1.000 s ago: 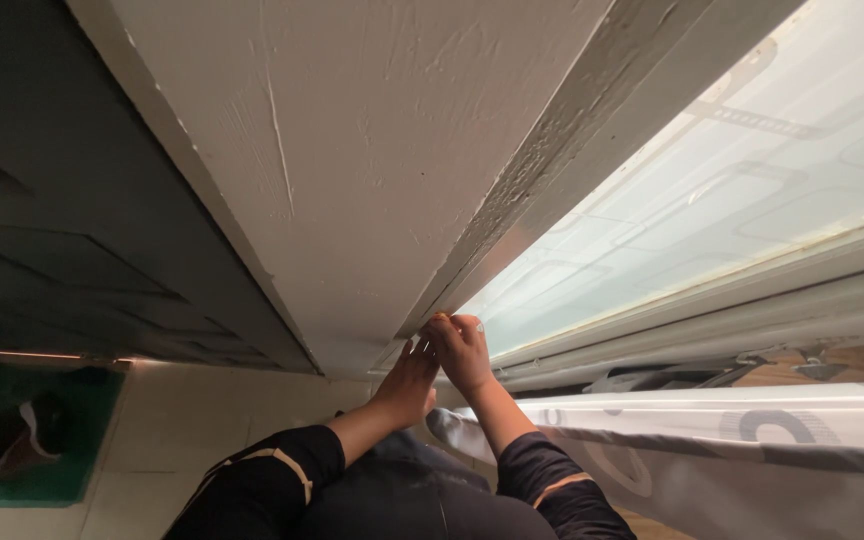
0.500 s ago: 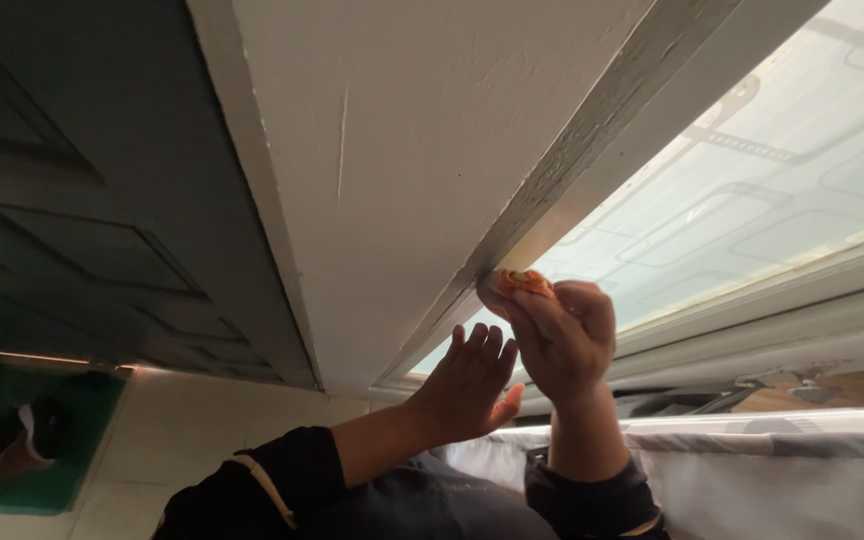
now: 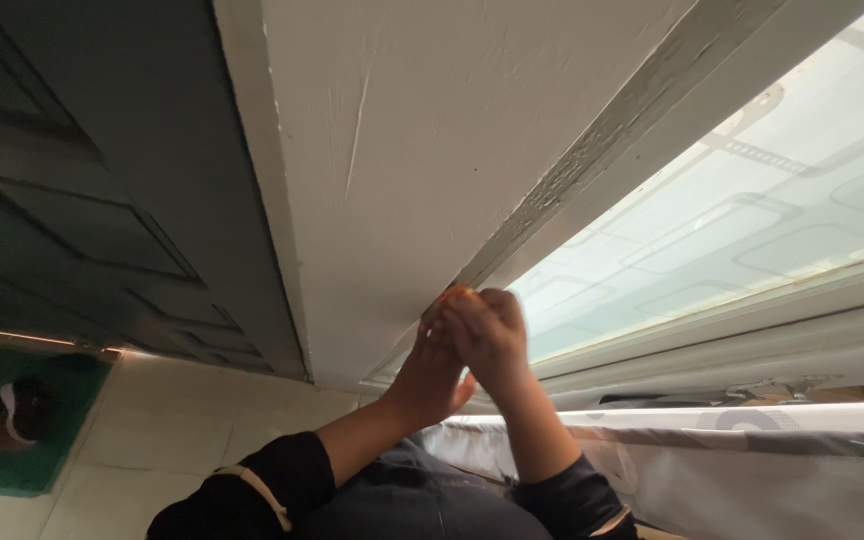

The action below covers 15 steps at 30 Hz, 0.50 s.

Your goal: Cleaning a glass window panel with a sponge.

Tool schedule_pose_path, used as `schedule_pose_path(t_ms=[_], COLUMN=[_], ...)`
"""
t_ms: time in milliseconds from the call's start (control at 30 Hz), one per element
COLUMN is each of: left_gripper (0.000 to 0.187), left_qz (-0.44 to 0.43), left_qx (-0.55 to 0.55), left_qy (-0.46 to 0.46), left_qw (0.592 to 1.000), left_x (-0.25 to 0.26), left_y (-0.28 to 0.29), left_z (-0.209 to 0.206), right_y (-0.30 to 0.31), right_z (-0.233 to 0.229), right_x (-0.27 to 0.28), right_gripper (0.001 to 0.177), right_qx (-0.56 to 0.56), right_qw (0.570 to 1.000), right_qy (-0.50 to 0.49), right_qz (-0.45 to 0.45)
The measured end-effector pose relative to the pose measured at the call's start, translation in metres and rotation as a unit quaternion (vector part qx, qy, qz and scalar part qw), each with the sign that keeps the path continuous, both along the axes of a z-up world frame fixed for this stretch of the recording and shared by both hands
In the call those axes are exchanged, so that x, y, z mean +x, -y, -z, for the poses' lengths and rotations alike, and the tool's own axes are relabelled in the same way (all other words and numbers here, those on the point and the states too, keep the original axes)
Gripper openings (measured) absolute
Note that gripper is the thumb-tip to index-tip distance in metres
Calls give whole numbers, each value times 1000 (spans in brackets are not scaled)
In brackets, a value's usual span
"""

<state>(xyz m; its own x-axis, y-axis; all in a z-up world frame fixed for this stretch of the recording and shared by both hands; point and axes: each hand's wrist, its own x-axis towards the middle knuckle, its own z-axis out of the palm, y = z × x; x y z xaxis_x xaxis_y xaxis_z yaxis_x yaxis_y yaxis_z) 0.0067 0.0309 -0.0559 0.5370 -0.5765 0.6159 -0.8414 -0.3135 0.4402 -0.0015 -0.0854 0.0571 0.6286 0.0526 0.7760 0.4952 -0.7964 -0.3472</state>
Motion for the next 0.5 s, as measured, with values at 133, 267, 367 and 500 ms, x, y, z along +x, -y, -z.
schedule_pose_path(t_ms=[133, 267, 367, 500], left_gripper=[97, 101, 101, 99], left_qz=[-3, -14, -2, 2], left_qx=[20, 45, 26, 5], left_qy=[-35, -22, -3, -7], left_qw=[999, 999, 1000, 1000], left_x=[-7, -1, -3, -5], left_y=[-6, 0, 7, 16], left_z=[22, 15, -21, -77], right_y=[-4, 3, -1, 1], right_z=[28, 6, -36, -83], right_x=[-7, -6, -8, -6], right_gripper=[24, 25, 26, 26], right_qx=[-11, -49, -54, -53], right_qw=[999, 999, 998, 997], right_qy=[-26, 9, 40, 44], right_qz=[17, -3, 12, 20])
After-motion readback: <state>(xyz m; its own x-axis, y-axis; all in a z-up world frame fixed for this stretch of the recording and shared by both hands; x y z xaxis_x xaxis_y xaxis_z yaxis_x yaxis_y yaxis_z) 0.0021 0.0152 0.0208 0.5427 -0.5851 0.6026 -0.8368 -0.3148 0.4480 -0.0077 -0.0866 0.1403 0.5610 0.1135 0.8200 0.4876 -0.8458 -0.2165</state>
